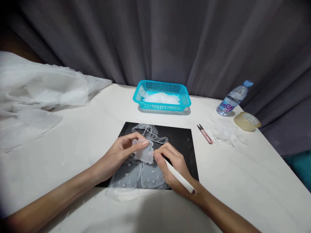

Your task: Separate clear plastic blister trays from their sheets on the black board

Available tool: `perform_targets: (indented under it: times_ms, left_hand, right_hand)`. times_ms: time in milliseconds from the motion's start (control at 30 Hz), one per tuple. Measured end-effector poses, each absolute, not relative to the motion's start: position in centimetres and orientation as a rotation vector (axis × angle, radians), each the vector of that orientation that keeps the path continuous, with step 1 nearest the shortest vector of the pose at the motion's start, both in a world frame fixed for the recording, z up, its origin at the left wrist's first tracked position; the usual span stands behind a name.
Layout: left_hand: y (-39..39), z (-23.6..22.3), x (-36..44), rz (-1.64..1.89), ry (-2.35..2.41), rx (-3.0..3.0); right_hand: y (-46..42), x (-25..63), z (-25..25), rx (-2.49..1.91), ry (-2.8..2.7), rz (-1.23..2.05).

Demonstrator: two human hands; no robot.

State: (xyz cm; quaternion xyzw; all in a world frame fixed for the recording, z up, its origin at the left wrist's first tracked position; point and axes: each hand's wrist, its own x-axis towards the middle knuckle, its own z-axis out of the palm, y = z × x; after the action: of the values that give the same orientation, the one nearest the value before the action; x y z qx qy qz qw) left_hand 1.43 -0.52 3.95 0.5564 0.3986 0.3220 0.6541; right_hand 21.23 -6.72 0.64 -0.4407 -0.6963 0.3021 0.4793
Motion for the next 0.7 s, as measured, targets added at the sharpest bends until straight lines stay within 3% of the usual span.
perform_targets:
  times_ms: [200, 433, 700]
  left_hand:
    - [-0.2, 3.4, 1.1, 0.727, 0.786, 1.300]
    - [-0.2, 3.3, 0.7, 0.650, 0.700, 1.471]
    - [-0.2, 3.5, 0.7, 0.664, 0.664, 1.569]
  right_hand:
    - [-6.9, 21.6, 1.0, -1.068, -1.715, 0.579]
    - [-6.6, 23.2, 0.6, -0.967, -1.914, 0.026]
    - [-6.6, 23.4, 0.5, -0.945, -1.976, -0.029]
